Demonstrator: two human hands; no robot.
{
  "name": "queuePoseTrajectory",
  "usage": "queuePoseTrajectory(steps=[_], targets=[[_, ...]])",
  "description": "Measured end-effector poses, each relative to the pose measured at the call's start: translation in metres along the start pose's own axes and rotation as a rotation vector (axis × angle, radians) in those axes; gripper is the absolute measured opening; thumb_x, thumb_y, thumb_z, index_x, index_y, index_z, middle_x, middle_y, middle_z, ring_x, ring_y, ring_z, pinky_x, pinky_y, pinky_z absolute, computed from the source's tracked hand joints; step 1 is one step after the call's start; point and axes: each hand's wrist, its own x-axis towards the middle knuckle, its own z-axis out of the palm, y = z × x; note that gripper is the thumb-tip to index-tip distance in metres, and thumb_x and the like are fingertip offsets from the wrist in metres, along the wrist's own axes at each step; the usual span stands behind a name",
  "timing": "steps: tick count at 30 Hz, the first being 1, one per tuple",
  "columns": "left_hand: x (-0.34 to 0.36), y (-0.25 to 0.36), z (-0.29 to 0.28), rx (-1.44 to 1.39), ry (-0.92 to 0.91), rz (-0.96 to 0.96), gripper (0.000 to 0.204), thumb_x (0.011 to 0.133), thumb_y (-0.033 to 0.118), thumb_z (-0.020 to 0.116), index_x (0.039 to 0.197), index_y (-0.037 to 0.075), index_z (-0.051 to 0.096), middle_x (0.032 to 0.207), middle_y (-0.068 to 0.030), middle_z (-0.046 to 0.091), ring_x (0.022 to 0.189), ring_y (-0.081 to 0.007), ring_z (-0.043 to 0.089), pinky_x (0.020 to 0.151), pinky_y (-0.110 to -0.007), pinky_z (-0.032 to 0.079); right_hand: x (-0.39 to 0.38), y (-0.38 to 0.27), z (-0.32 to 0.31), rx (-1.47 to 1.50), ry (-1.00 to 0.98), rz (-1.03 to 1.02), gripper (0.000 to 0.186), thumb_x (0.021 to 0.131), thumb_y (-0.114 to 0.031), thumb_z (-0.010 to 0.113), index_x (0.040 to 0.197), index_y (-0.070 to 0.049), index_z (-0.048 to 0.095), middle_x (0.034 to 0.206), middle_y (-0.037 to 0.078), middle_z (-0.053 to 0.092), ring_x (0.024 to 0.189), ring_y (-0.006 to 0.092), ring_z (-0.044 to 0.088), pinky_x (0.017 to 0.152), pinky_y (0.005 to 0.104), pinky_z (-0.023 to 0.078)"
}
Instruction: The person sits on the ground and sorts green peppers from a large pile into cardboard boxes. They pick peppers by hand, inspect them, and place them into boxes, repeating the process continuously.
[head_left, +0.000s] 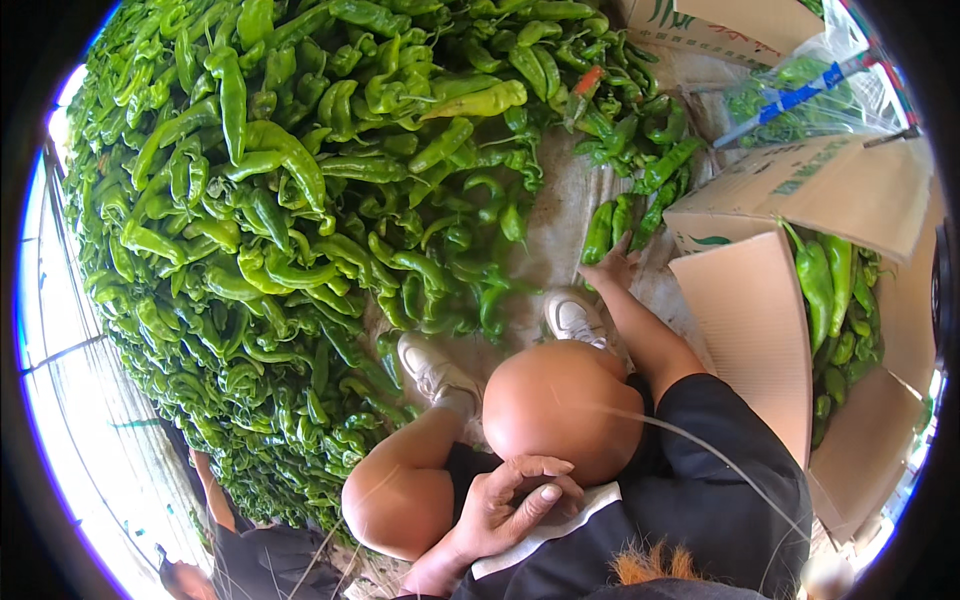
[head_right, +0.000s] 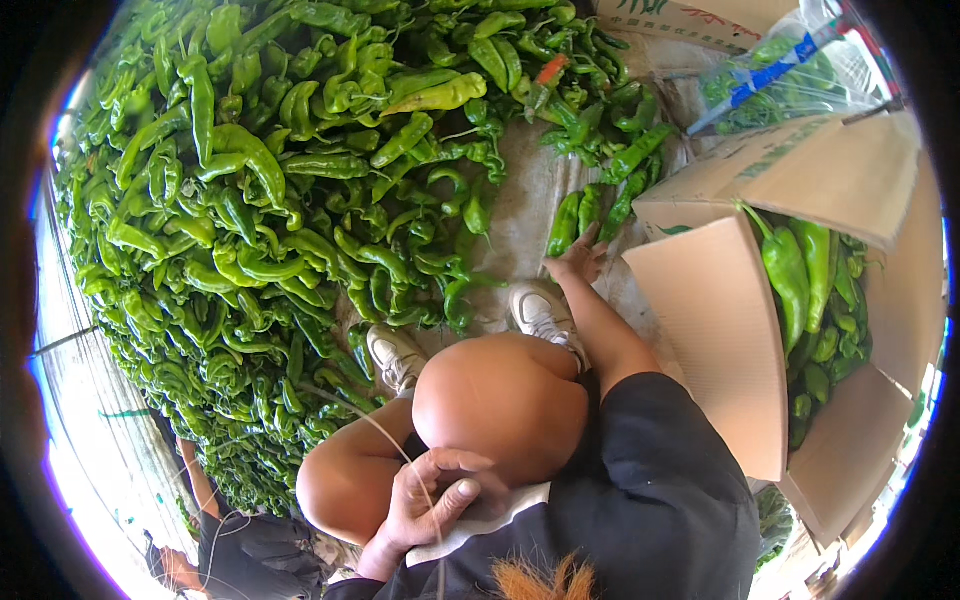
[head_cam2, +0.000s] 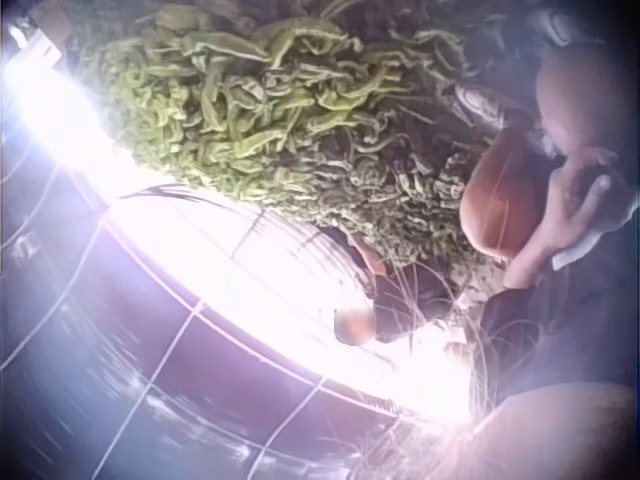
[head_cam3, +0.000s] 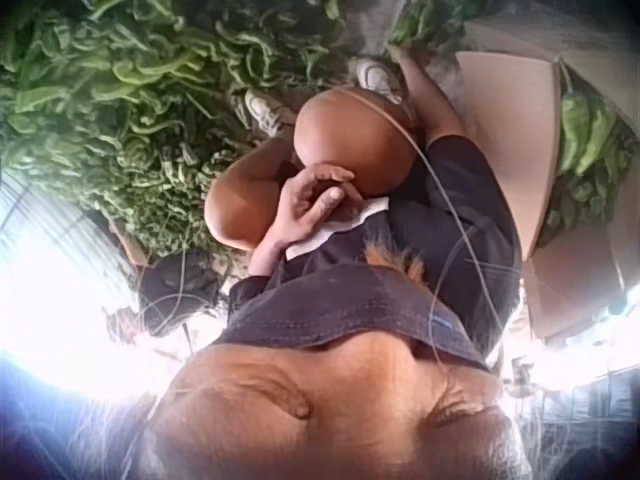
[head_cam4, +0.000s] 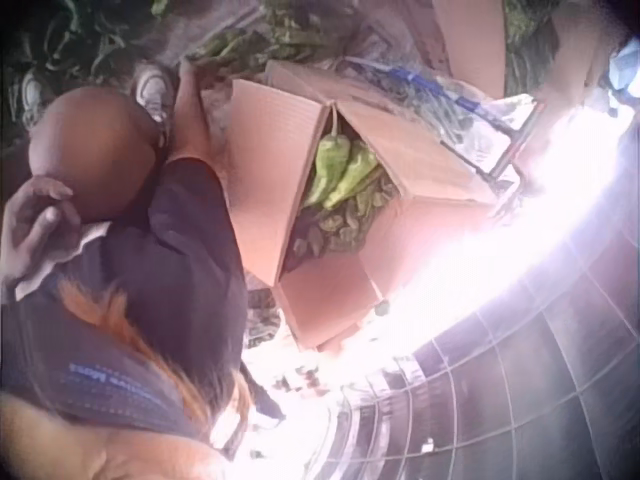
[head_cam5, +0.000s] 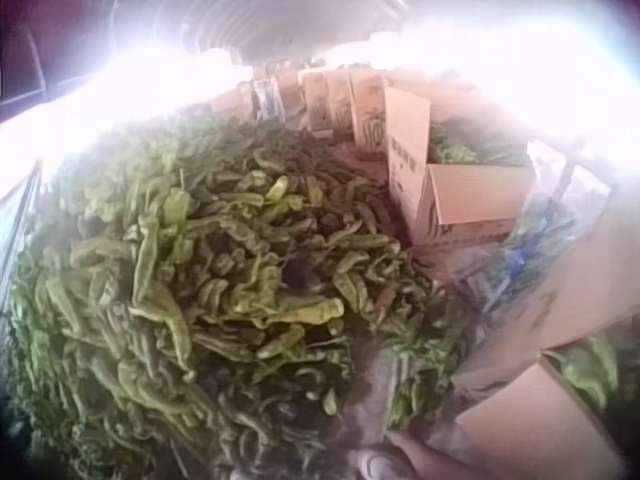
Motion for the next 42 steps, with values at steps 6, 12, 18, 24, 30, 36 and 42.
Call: queuePoseTrajectory(steps=[6,12,18,24,30,36,42], targets=[[0.012,0.027,-0.015,0.043,-0.001,-0.096,0.026,0.100,0.007,0.050,0.123,-0.002,0.050,0.098,-0.0121,0.067,0.087,-0.0154,0.067,0.081,-0.029,0.054,0.021,0.056,0.015,0.437,-0.020,-0.376,0.117,0.058,-0.027,0.085,0.149,-0.007,0.014,0.138,0.021,0.038,0.121,0.0352,0.046,0.099,0.0401,0.045],[0.036,0.021,-0.025,0.608,0.207,0.425,0.021,0.093,-0.004,0.054,0.114,-0.001,0.056,0.102,-0.0159,0.066,0.088,-0.0215,0.067,0.077,-0.033,0.055,-0.114,0.040,-0.153,0.893,-0.556,-0.827,0.091,0.061,-0.015,0.079,0.141,-0.002,0.037,0.123,0.010,0.055,0.115,0.0208,0.050,0.099,0.0343,0.042],[0.067,0.058,0.048,1.665,0.069,1.090,0.055,0.081,0.016,0.064,0.134,0.028,0.055,0.137,-0.0063,0.054,0.133,-0.0288,0.043,0.108,-0.062,0.025,-0.230,0.079,-0.287,0.940,-0.910,-1.187,0.082,0.074,-0.014,0.076,0.142,0.000,0.032,0.128,0.012,0.052,0.120,0.0201,0.049,0.099,0.0334,0.041],[0.053,0.051,0.082,1.410,-0.069,1.439,0.034,0.073,0.016,0.067,0.106,0.019,0.057,0.124,-0.0095,0.062,0.122,-0.0313,0.054,0.112,-0.060,0.019,-0.290,0.155,-0.285,1.030,-1.133,-0.968,0.067,0.101,-0.052,0.035,0.145,-0.001,0.031,0.132,0.007,0.049,0.118,0.0132,0.048,0.100,0.0301,0.040],[0.039,0.011,0.097,1.028,0.025,1.441,0.046,0.068,0.010,0.075,0.111,0.006,0.057,0.099,-0.0087,0.064,0.089,-0.0276,0.067,0.083,-0.043,0.053,-0.284,0.213,-0.287,0.697,-0.785,-0.822,0.054,0.101,-0.043,0.046,0.136,-0.003,0.048,0.124,0.009,0.057,0.113,0.0161,0.053,0.099,0.0331,0.041],[0.023,0.003,0.099,-0.252,0.210,0.627,0.030,0.100,0.024,0.047,0.121,0.004,0.039,0.094,-0.0138,0.060,0.065,-0.0232,0.063,0.057,-0.036,0.054,-0.241,0.271,-0.367,0.386,0.565,-0.846,0.055,0.096,-0.023,0.057,0.143,-0.002,0.038,0.144,0.019,0.044,0.132,0.0313,0.044,0.110,0.0399,0.033],[0.032,-0.018,0.113,-0.247,0.248,0.343,0.035,0.095,0.024,0.056,0.124,0.008,0.044,0.095,-0.0123,0.060,0.072,-0.0235,0.062,0.059,-0.038,0.054,-0.132,0.264,-0.433,0.034,0.844,-0.680,0.051,0.095,-0.018,0.054,0.144,-0.026,0.039,0.133,0.021,0.050,0.118,0.0422,0.051,0.099,0.0472,0.043]])
